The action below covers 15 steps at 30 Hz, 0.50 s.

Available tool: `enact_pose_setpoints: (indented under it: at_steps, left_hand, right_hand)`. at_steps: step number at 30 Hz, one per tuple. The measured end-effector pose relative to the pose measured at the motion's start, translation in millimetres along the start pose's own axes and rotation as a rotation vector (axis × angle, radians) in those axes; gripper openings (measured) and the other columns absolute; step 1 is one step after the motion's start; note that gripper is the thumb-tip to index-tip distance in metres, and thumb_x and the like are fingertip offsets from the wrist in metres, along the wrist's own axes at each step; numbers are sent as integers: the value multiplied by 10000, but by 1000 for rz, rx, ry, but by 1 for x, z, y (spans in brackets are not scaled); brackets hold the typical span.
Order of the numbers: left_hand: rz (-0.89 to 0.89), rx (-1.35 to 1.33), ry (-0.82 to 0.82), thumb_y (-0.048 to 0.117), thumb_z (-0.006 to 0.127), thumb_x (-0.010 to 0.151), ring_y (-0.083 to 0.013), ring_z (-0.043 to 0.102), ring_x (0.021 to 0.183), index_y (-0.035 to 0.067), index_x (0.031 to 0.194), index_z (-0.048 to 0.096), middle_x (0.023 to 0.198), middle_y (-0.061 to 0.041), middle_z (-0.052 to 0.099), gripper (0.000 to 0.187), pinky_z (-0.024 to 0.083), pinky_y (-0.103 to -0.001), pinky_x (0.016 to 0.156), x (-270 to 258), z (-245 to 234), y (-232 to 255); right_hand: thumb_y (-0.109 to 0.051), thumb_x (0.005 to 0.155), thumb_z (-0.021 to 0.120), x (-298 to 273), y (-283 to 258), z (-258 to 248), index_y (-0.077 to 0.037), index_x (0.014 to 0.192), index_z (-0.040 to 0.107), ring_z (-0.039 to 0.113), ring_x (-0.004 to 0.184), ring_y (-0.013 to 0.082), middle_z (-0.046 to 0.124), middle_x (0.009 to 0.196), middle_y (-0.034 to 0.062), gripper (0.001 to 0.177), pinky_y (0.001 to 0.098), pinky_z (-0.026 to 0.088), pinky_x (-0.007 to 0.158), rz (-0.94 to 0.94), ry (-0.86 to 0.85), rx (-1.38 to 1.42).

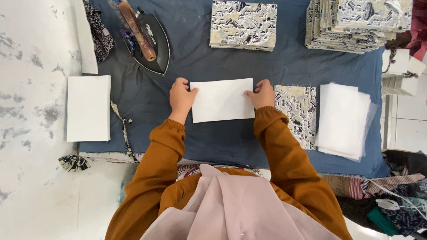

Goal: The person repeatedly places a white sheet on a patterned fabric piece, folds the fabric over the sheet, and stacks the folded unit. The person continues this one-at-a-time folding and stacking process throughout the clip.

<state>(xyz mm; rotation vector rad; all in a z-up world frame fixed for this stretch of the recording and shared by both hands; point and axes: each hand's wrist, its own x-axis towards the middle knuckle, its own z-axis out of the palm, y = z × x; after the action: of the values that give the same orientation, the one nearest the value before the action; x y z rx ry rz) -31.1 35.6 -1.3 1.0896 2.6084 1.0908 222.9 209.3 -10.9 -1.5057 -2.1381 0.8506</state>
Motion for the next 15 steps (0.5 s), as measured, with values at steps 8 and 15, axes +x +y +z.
enact_pose_setpoints:
  at_steps: [8, 15]
  left_hand:
    - [-276, -82, -361, 231, 749, 888, -261, 735, 839, 29, 1020, 697, 902, -104, 755, 247, 568, -379, 745, -59, -18, -20]
    - [-218, -123, -331, 190, 753, 866, -241, 738, 815, 25, 998, 707, 888, -96, 762, 216, 572, -366, 733, -79, -18, -25]
  right_hand:
    - [-189, 797, 862, -44, 26, -16, -10, 1080, 620, 706, 827, 200, 728, 900, 87, 413, 339, 572, 735, 223, -244, 54]
    - [-149, 757, 863, -84, 43, -27, -5, 1046, 605, 699, 801, 174, 723, 876, 79, 414, 304, 572, 708, 230, -213, 200]
